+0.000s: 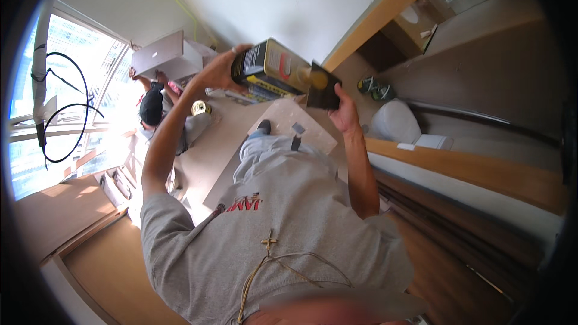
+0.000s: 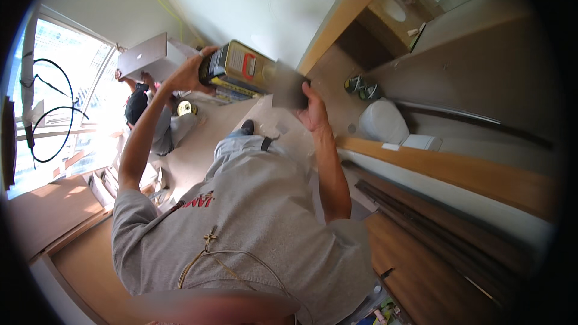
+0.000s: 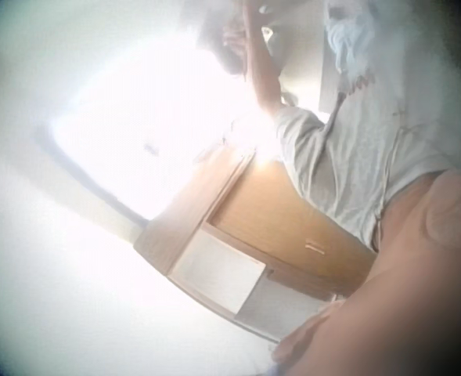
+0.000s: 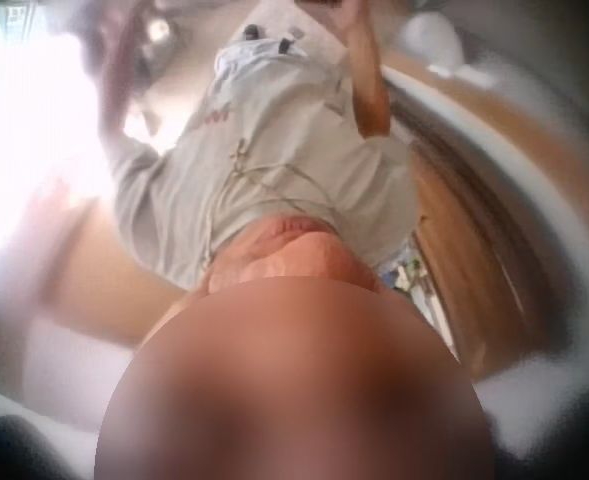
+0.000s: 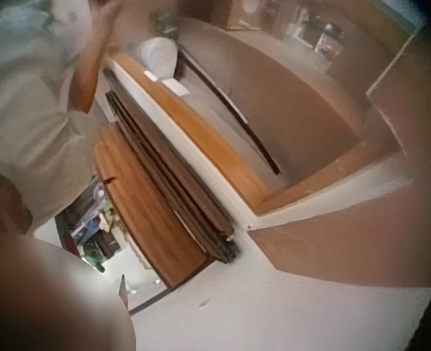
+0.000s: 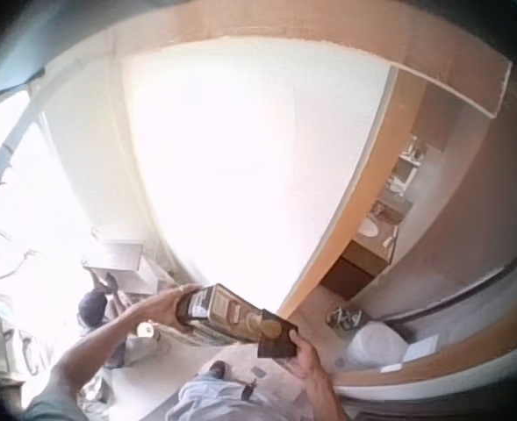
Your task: The person applies adhesive from a can onto a wooden surface using a scraper. They repeatedly scoop adhesive and spread it across the wood, working around a doorway frame.
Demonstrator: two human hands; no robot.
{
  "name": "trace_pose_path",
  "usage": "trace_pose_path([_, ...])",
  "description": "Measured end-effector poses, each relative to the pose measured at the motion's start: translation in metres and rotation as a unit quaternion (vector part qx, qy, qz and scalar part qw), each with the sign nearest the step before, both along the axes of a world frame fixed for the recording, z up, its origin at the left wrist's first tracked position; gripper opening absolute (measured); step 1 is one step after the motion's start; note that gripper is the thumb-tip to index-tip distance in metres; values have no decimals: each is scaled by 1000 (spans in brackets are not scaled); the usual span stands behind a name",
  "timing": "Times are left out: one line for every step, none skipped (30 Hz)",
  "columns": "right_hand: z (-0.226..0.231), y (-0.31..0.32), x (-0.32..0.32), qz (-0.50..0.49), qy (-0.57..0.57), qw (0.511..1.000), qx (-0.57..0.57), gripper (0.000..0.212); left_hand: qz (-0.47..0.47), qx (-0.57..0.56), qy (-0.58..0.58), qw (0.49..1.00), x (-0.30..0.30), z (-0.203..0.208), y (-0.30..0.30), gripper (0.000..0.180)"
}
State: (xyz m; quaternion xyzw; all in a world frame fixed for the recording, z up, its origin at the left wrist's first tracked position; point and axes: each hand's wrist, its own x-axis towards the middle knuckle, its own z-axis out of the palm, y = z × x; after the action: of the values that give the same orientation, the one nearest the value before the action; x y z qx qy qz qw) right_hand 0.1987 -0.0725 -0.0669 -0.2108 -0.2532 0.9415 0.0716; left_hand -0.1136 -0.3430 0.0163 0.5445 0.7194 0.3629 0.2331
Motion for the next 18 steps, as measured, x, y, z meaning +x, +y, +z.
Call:
trace_pose_path([5, 1, -5, 28, -36, 999, 25, 42, -7, 24, -8, 1000, -3, -10, -1, 115])
trace_pose_path([14, 1, -10, 37, -106, 992, 51, 40, 5, 18, 27, 999, -4, -19, 0, 114])
trace_pose_path([29, -1, -16, 59, -126, 988, 64, 39, 27, -37, 43, 998, -5, -25, -2, 111])
trace_pose_path([51, -5, -24, 66, -164, 984, 21, 38, 31, -20, 13, 999, -3, -32, -1, 112])
trace_pose_path([82, -2, -36, 57, -176, 982, 40, 38, 26, 3, 36, 999, -3, -38, 3, 117])
trace_pose_path([121, 2, -47, 51, -94, 989, 106, 40, 37, -11, 1, 999, 1, -42, 5, 120])
trace_pose_path([169, 14, -59, 78, -28, 983, 165, 41, 40, -14, -69, 997, 3, -48, 6, 119])
trace_pose_path([219, 20, -65, 81, -42, 972, 218, 41, 46, -20, -76, 996, 4, -55, 6, 120])
trace_pose_path([275, 28, -74, 45, -34, 941, 334, 41, 48, -6, -64, 997, 4, -62, 11, 118])
trace_pose_path([332, 31, -82, -37, -106, 893, 435, 41, 52, -4, -57, 997, 4, -70, 12, 116])
trace_pose_path([400, 36, -74, -8, -46, 821, 568, 41, 42, -1, -64, 997, 7, -80, 16, 115])
trace_pose_path([448, 23, -84, -64, 33, 746, 662, 41, 36, 1, -66, 997, 6, -86, 20, 115])
trace_pose_path([501, 9, -94, -83, 114, 668, 731, 42, 31, 4, -61, 998, 2, -103, 19, 114])
trace_pose_path([556, -9, -105, -105, 156, 613, 767, 42, 23, 6, -71, 997, 1, -110, 22, 114])
trace_pose_path([603, -29, -133, -212, 143, 509, 822, 43, 18, 9, -73, 997, -1, -117, 25, 113])
trace_pose_path([645, -52, -156, -202, 179, 360, 893, 42, 16, 14, -65, 998, -5, -125, 26, 113])
trace_pose_path([688, -73, -195, -206, 151, 256, 932, 37, 15, 16, -61, 998, -7, -132, 28, 112])
trace_pose_path([713, -92, -231, -255, 94, 135, 953, 34, 7, 20, -68, 997, -9, -138, 29, 112])
